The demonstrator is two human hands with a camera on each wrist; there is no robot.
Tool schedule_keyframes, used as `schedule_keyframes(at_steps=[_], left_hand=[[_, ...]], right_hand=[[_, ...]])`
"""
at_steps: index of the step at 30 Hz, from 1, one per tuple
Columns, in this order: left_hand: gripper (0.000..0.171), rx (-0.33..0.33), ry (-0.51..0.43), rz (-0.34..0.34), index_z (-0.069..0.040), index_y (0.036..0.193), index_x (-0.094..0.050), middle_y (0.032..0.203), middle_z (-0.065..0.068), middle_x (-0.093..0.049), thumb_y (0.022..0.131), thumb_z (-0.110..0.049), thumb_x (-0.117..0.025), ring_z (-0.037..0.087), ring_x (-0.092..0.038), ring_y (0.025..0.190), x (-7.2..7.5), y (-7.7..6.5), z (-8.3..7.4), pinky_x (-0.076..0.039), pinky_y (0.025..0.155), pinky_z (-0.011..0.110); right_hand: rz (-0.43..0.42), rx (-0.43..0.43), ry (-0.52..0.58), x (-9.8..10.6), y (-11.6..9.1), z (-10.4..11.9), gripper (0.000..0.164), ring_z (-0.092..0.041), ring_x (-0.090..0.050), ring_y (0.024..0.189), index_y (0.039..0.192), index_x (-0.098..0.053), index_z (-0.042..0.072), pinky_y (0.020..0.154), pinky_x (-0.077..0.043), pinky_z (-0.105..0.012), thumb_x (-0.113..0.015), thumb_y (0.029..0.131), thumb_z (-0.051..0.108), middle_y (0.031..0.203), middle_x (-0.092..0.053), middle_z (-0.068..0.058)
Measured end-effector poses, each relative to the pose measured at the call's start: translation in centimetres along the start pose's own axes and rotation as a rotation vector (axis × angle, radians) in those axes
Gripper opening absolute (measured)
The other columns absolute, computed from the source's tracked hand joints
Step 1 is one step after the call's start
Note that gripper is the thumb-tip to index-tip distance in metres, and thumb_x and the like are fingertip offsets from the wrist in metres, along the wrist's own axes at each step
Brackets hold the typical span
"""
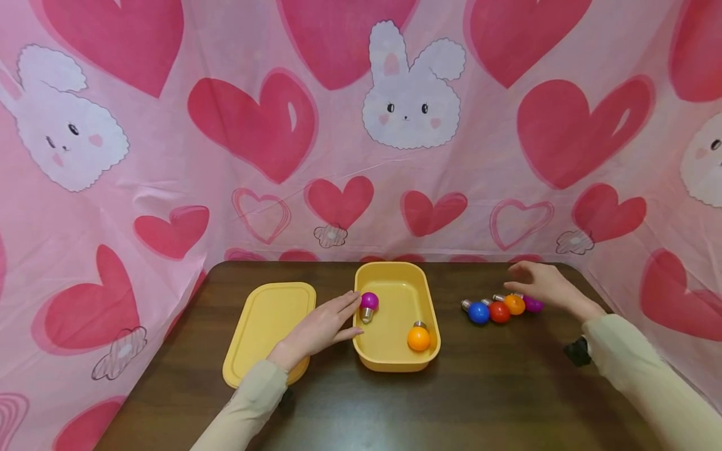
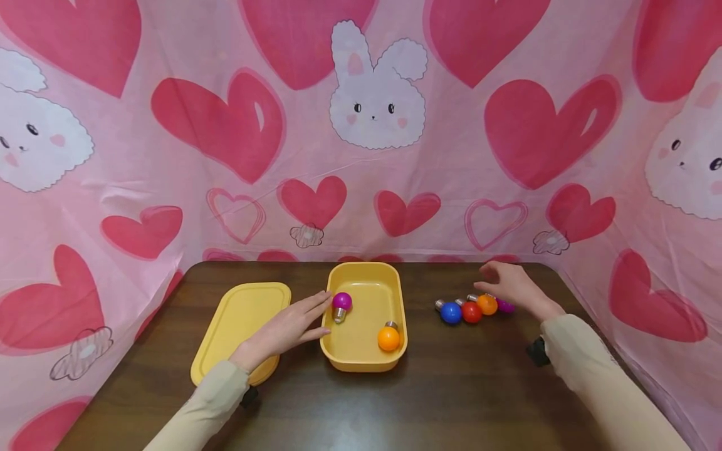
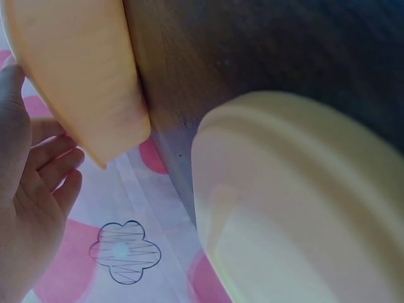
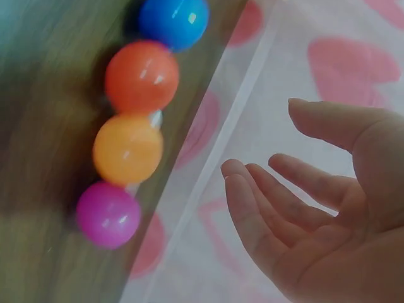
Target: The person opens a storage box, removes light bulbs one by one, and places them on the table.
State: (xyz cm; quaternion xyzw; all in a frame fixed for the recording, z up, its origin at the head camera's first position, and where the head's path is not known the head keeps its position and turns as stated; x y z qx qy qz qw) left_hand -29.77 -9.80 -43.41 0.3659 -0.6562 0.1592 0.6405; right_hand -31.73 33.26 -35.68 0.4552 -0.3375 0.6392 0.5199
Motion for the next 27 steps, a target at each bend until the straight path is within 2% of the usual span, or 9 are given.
schedule_keyframes(at_steps=[5, 10, 17, 23, 27], left_hand=[[0.073, 0.018, -0.016, 0.025, -0.008, 0.149, -0.045, 0.155, 0.011, -0.045, 0.092, -0.048, -0.065, 0.028, -0.046, 0.143, -0.1, -0.1, 0.2, -0.043, 0.115, 0.043], [0.073, 0.022, -0.019, 0.029, -0.007, 0.149, -0.044, 0.156, 0.011, -0.044, 0.092, -0.048, -0.065, 0.028, -0.045, 0.143, 0.0, -0.1, 0.2, -0.043, 0.115, 0.043], [0.073, 0.014, -0.016, 0.029, -0.007, 0.149, -0.044, 0.156, 0.012, -0.044, 0.093, -0.048, -0.064, 0.028, -0.045, 0.143, 0.0, -0.1, 0.1, -0.043, 0.115, 0.043], [0.073, 0.011, -0.014, 0.028, -0.006, 0.149, -0.044, 0.156, 0.012, -0.044, 0.093, -0.048, -0.064, 0.028, -0.046, 0.143, 0.0, -0.1, 0.2, -0.043, 0.115, 0.043], [0.073, 0.014, -0.014, 0.031, -0.007, 0.15, -0.043, 0.157, 0.01, -0.043, 0.093, -0.049, -0.063, 0.027, -0.045, 0.143, -0.2, -0.2, 0.2, -0.042, 0.115, 0.042]], right_hand=[[-0.01, 0.097, 0.012, -0.7, 0.3, 2.9, 0.044, -0.041, -0.067, 0.099, 0.116, -0.062, -0.007, 0.089, -0.056, -0.057, -0.073, 0.089, 0.026, 0.113, -0.069, -0.028], [0.013, 0.154, 0.056, -1.7, 0.5, 5.3, 0.041, -0.035, -0.071, 0.095, 0.116, -0.063, -0.006, 0.084, -0.06, -0.051, -0.073, 0.089, 0.025, 0.113, -0.069, -0.026], [0.06, 0.207, 0.102, -2.9, 0.4, 8.0, 0.041, -0.03, -0.072, 0.095, 0.118, -0.063, -0.003, 0.084, -0.061, -0.046, -0.072, 0.091, 0.026, 0.116, -0.069, -0.024], [0.068, 0.288, 0.118, -3.7, 0.0, 10.1, 0.037, -0.022, -0.071, 0.086, 0.114, -0.064, -0.003, 0.078, -0.062, -0.039, -0.073, 0.09, 0.024, 0.109, -0.071, -0.02], [0.083, 0.32, 0.126, -4.4, -0.1, 11.4, 0.036, -0.02, -0.071, 0.082, 0.113, -0.065, -0.003, 0.077, -0.062, -0.04, -0.073, 0.089, 0.023, 0.107, -0.072, -0.019]])
Point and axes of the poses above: each hand's wrist, its own y-axis towards the middle knuckle, its own x-axis out of the back of the hand, z = x × y, the point moved 4 cm from there along y, towards the middle knuckle
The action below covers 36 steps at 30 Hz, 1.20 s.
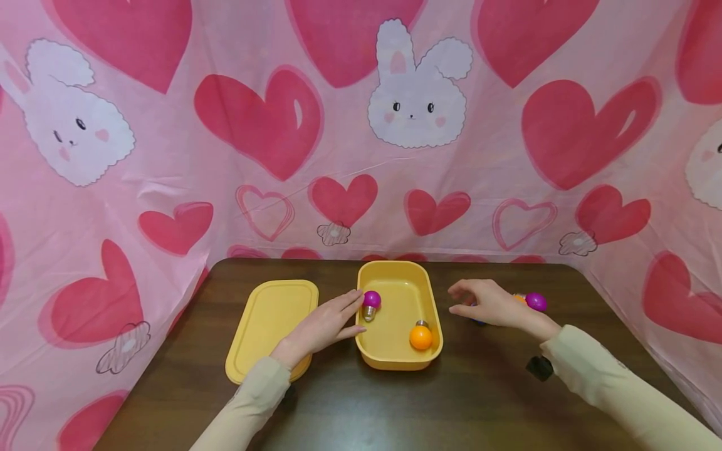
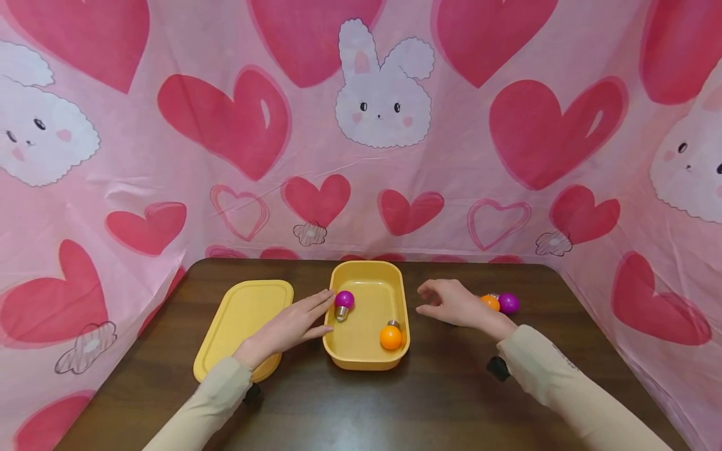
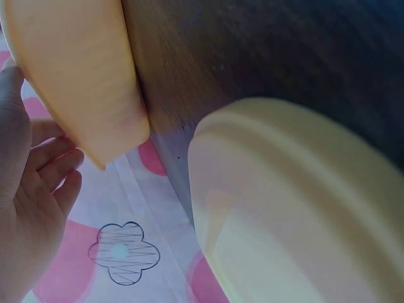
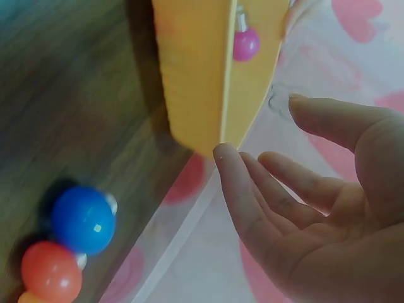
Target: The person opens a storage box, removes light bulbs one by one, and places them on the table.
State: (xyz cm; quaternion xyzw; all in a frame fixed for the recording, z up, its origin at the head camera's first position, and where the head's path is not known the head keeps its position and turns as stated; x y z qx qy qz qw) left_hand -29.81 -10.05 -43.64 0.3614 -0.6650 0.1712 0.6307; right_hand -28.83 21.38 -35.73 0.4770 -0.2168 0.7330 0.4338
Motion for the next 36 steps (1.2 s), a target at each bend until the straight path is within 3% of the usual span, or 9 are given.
schedule_keyframes(at_steps=[12, 19, 24, 29, 36], left_hand=[[0.072, 0.008, -0.01, 0.014, -0.008, 0.15, -0.042, 0.157, 0.01, -0.042, 0.094, -0.049, -0.062, 0.028, -0.044, 0.144, 0.0, -0.1, 0.0, -0.042, 0.115, 0.043], [0.072, -0.007, 0.014, 0.002, -0.007, 0.149, -0.044, 0.156, 0.011, -0.044, 0.093, -0.049, -0.063, 0.027, -0.044, 0.144, 0.2, 0.0, -0.1, -0.042, 0.116, 0.042], [0.072, -0.015, 0.021, 0.004, -0.005, 0.148, -0.046, 0.156, 0.013, -0.044, 0.093, -0.048, -0.064, 0.029, -0.044, 0.144, 0.3, 0.1, -0.3, -0.042, 0.115, 0.044], [0.072, -0.012, 0.028, 0.012, -0.005, 0.148, -0.045, 0.156, 0.013, -0.044, 0.093, -0.048, -0.063, 0.029, -0.044, 0.144, 0.3, 0.1, -0.3, -0.042, 0.115, 0.044], [0.073, -0.005, 0.024, 0.014, -0.005, 0.149, -0.044, 0.156, 0.013, -0.044, 0.093, -0.049, -0.063, 0.028, -0.044, 0.144, 0.4, 0.1, -0.3, -0.042, 0.116, 0.043]], right_hand=[[0.107, 0.025, 0.05, -2.8, 1.8, 2.8, 0.036, -0.013, -0.068, 0.081, 0.115, -0.066, -0.002, 0.078, -0.063, -0.034, -0.075, 0.088, 0.02, 0.105, -0.073, -0.016], [0.148, 0.008, -0.008, -4.0, 3.0, 4.1, 0.036, -0.011, -0.065, 0.077, 0.115, -0.066, -0.001, 0.074, -0.062, -0.026, -0.075, 0.088, 0.021, 0.104, -0.071, -0.015], [0.2, -0.044, -0.057, -4.8, 3.6, 4.8, 0.034, -0.016, -0.064, 0.078, 0.113, -0.067, 0.0, 0.074, -0.062, -0.028, -0.076, 0.086, 0.019, 0.105, -0.071, -0.017], [0.237, -0.037, -0.127, -5.7, 3.9, 5.6, 0.029, -0.02, -0.062, 0.074, 0.105, -0.068, -0.003, 0.073, -0.061, -0.032, -0.077, 0.084, 0.014, 0.092, -0.07, -0.015], [0.259, -0.053, -0.187, -6.4, 4.0, 6.0, 0.021, -0.016, -0.046, 0.061, 0.093, -0.067, -0.002, 0.059, -0.046, -0.025, -0.079, 0.081, 0.012, 0.07, -0.056, -0.006]])
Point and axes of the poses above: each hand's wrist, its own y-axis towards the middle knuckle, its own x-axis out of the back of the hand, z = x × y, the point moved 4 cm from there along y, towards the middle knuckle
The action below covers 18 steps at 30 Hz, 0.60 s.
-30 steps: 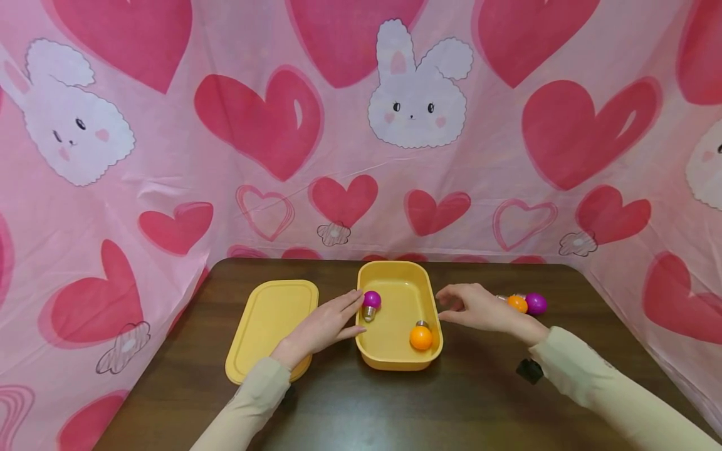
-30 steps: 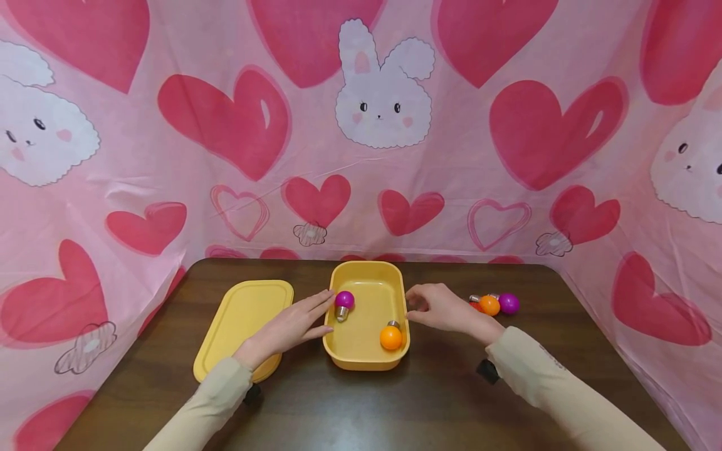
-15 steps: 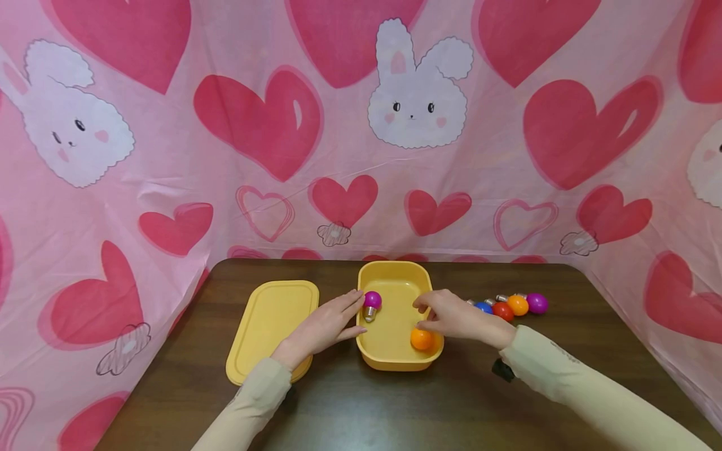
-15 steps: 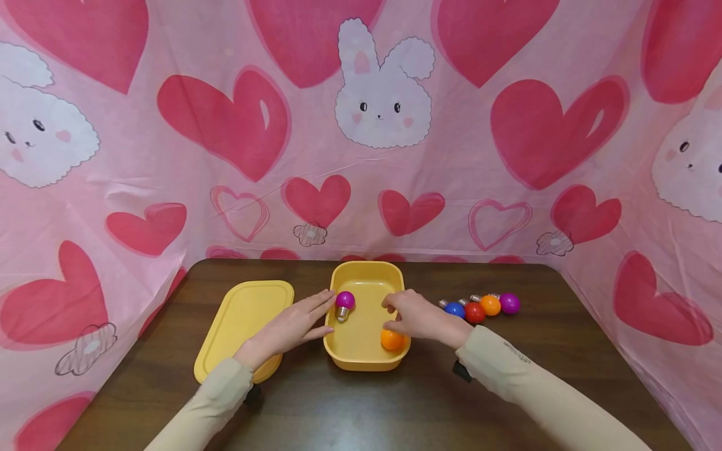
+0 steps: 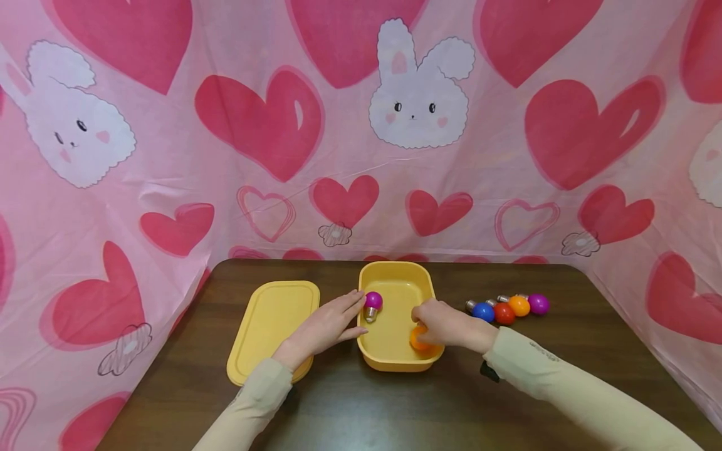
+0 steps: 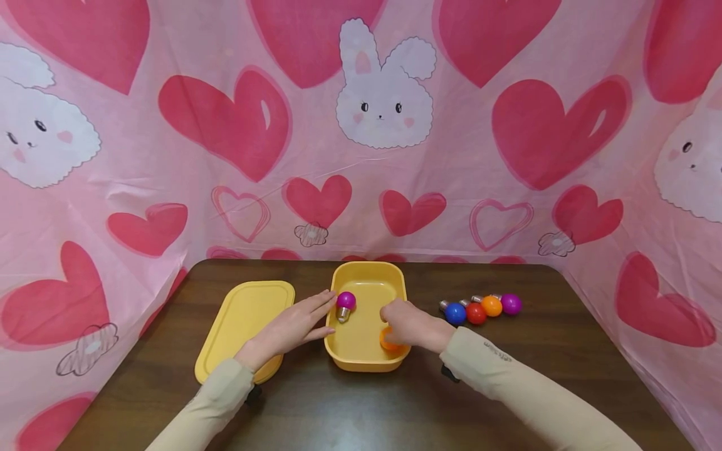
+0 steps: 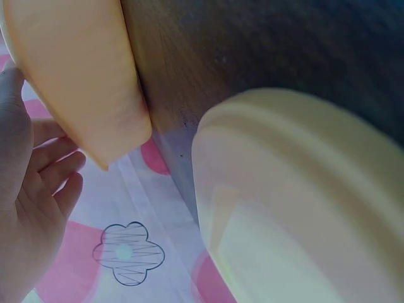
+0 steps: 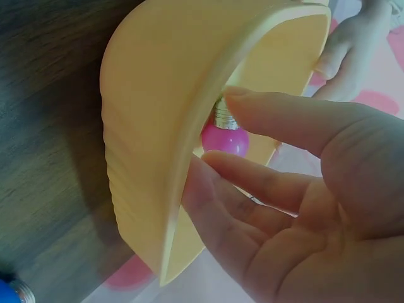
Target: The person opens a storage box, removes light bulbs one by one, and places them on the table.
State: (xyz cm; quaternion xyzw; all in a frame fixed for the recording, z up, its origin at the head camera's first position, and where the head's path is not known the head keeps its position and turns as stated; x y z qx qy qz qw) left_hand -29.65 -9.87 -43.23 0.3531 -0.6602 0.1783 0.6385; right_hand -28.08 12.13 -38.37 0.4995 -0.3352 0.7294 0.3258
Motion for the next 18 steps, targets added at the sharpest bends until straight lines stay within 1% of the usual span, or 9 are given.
schedule_keyframes(at_steps=[3, 6, 9, 13, 18], left_hand=[[0.074, 0.011, -0.005, 0.01, -0.006, 0.15, -0.043, 0.156, 0.012, -0.043, 0.093, -0.05, -0.062, 0.027, -0.042, 0.145, -0.1, 0.0, 0.0, -0.041, 0.116, 0.042], [0.073, 0.015, -0.008, 0.013, -0.007, 0.15, -0.043, 0.157, 0.012, -0.043, 0.093, -0.049, -0.062, 0.027, -0.042, 0.146, -0.1, 0.0, 0.0, -0.041, 0.117, 0.042], [0.073, 0.012, -0.003, 0.012, -0.007, 0.15, -0.043, 0.157, 0.012, -0.043, 0.093, -0.049, -0.062, 0.027, -0.042, 0.145, -0.2, 0.1, 0.1, -0.041, 0.117, 0.041], [0.073, 0.01, 0.001, 0.013, -0.007, 0.15, -0.043, 0.157, 0.012, -0.043, 0.093, -0.05, -0.062, 0.027, -0.042, 0.145, -0.3, 0.1, 0.1, -0.041, 0.117, 0.041], [0.074, 0.019, -0.004, 0.022, -0.007, 0.15, -0.043, 0.157, 0.011, -0.042, 0.093, -0.05, -0.061, 0.027, -0.042, 0.146, -0.3, 0.1, 0.1, -0.04, 0.117, 0.041]], right_hand=[[0.011, -0.001, -0.022, -0.3, 0.1, 0.1, 0.023, -0.017, -0.047, 0.064, 0.093, -0.068, -0.002, 0.062, -0.049, -0.027, -0.08, 0.08, 0.013, 0.074, -0.058, -0.006], [0.027, -0.007, -0.034, -0.6, 0.3, 0.3, 0.026, -0.018, -0.05, 0.071, 0.099, -0.069, -0.001, 0.07, -0.055, -0.032, -0.081, 0.08, 0.013, 0.083, -0.062, -0.009], [0.036, -0.017, -0.036, -0.9, 0.4, 0.4, 0.027, -0.019, -0.051, 0.074, 0.102, -0.069, 0.001, 0.076, -0.058, -0.035, -0.081, 0.08, 0.012, 0.088, -0.06, -0.01], [0.021, 0.0, -0.042, -1.2, 0.4, 0.5, 0.026, -0.018, -0.05, 0.072, 0.098, -0.067, 0.004, 0.071, -0.056, -0.032, -0.082, 0.079, 0.011, 0.086, -0.056, -0.007], [-0.02, 0.049, -0.033, -1.4, 0.3, 0.5, 0.028, -0.016, -0.047, 0.07, 0.094, -0.061, 0.004, 0.064, -0.048, -0.025, -0.083, 0.076, 0.01, 0.082, -0.051, -0.004]])
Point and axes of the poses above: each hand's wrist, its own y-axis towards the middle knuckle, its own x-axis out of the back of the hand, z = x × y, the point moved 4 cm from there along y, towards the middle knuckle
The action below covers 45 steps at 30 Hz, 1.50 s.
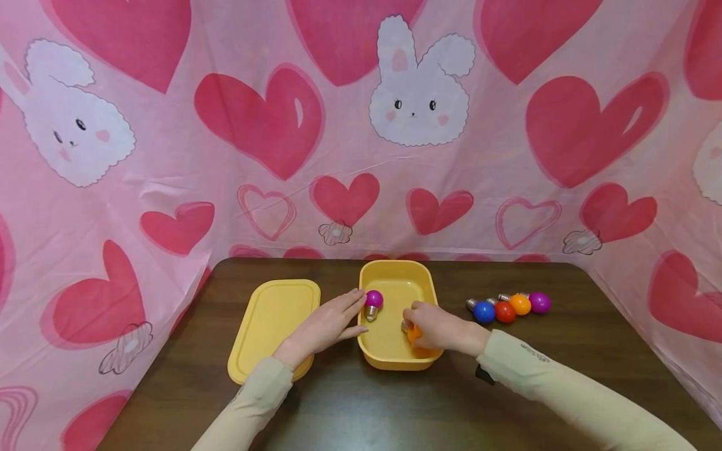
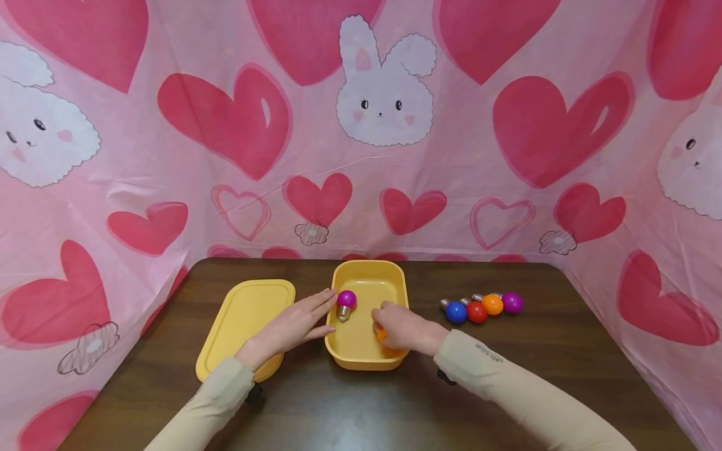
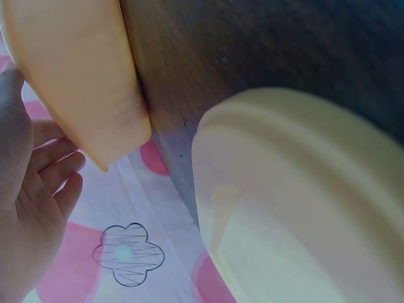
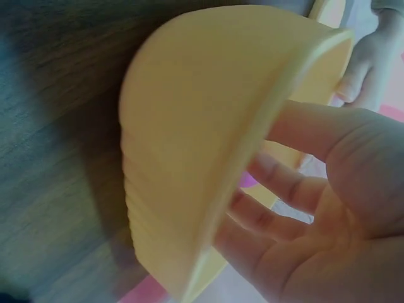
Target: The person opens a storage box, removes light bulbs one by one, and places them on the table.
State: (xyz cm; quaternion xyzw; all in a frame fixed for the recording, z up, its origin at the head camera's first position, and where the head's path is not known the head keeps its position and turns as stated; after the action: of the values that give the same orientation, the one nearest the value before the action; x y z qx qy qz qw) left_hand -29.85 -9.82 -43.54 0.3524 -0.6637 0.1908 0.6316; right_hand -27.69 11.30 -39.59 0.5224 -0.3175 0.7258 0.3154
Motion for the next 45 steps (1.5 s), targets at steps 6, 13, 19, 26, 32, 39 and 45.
schedule_keyframes(at_steps=[6, 13, 19, 26, 32, 39, 45], left_hand=[[0.074, 0.009, -0.006, 0.012, -0.008, 0.151, -0.041, 0.158, 0.01, -0.041, 0.094, -0.051, -0.061, 0.026, -0.041, 0.146, 0.0, 0.1, -0.1, -0.04, 0.118, 0.041], [0.074, 0.019, -0.027, 0.027, -0.009, 0.152, -0.04, 0.159, 0.01, -0.039, 0.094, -0.05, -0.061, 0.026, -0.039, 0.147, 0.0, 0.1, -0.2, -0.039, 0.118, 0.042], [0.074, 0.024, -0.031, 0.03, -0.01, 0.152, -0.04, 0.16, 0.008, -0.039, 0.094, -0.051, -0.061, 0.025, -0.039, 0.147, -0.1, 0.0, -0.3, -0.039, 0.118, 0.042], [0.074, 0.023, -0.031, 0.021, -0.009, 0.151, -0.04, 0.159, 0.009, -0.04, 0.094, -0.05, -0.061, 0.026, -0.039, 0.147, -0.1, 0.0, -0.3, -0.039, 0.118, 0.042], [0.073, 0.005, -0.025, -0.004, -0.007, 0.15, -0.042, 0.157, 0.011, -0.042, 0.094, -0.049, -0.062, 0.027, -0.041, 0.146, -0.1, 0.0, -0.3, -0.041, 0.116, 0.044], [0.073, -0.005, -0.01, -0.019, -0.006, 0.149, -0.043, 0.157, 0.011, -0.043, 0.093, -0.048, -0.063, 0.028, -0.043, 0.145, 0.1, 0.0, -0.3, -0.042, 0.115, 0.044], [0.071, -0.018, -0.007, -0.043, -0.004, 0.148, -0.046, 0.155, 0.013, -0.045, 0.093, -0.046, -0.064, 0.029, -0.045, 0.143, 0.3, -0.1, -0.3, -0.043, 0.114, 0.045]], right_hand=[[0.001, -0.021, 0.026, -0.5, 0.3, -0.6, 0.032, -0.016, -0.048, 0.071, 0.095, -0.056, 0.005, 0.066, -0.05, -0.026, -0.082, 0.076, 0.004, 0.083, -0.052, -0.005], [0.03, -0.053, 0.038, -1.3, 0.7, -1.0, 0.037, -0.016, -0.049, 0.074, 0.1, -0.056, 0.007, 0.07, -0.054, -0.029, -0.084, 0.075, 0.005, 0.087, -0.055, -0.005], [0.025, -0.036, 0.033, -1.2, 0.6, -1.0, 0.036, -0.015, -0.05, 0.075, 0.102, -0.059, 0.006, 0.071, -0.054, -0.028, -0.083, 0.075, 0.006, 0.087, -0.056, -0.004], [-0.06, -0.011, 0.065, 0.2, 0.0, -1.2, 0.033, -0.014, -0.053, 0.076, 0.104, -0.063, 0.007, 0.076, -0.06, -0.032, -0.082, 0.078, 0.011, 0.092, -0.057, -0.006], [-0.188, -0.006, 0.094, 2.3, -1.4, -2.3, 0.033, -0.015, -0.057, 0.083, 0.105, -0.064, 0.009, 0.081, -0.062, -0.036, -0.083, 0.078, 0.013, 0.099, -0.062, -0.006], [-0.381, 0.067, 0.076, 3.9, -4.0, -4.0, 0.035, -0.013, -0.058, 0.081, 0.104, -0.067, 0.008, 0.078, -0.062, -0.033, -0.086, 0.075, 0.011, 0.094, -0.065, -0.003], [-0.495, 0.088, 0.072, 4.2, -6.6, -5.4, 0.033, -0.012, -0.061, 0.079, 0.101, -0.067, 0.01, 0.075, -0.062, -0.036, -0.086, 0.074, 0.01, 0.092, -0.067, 0.001]])
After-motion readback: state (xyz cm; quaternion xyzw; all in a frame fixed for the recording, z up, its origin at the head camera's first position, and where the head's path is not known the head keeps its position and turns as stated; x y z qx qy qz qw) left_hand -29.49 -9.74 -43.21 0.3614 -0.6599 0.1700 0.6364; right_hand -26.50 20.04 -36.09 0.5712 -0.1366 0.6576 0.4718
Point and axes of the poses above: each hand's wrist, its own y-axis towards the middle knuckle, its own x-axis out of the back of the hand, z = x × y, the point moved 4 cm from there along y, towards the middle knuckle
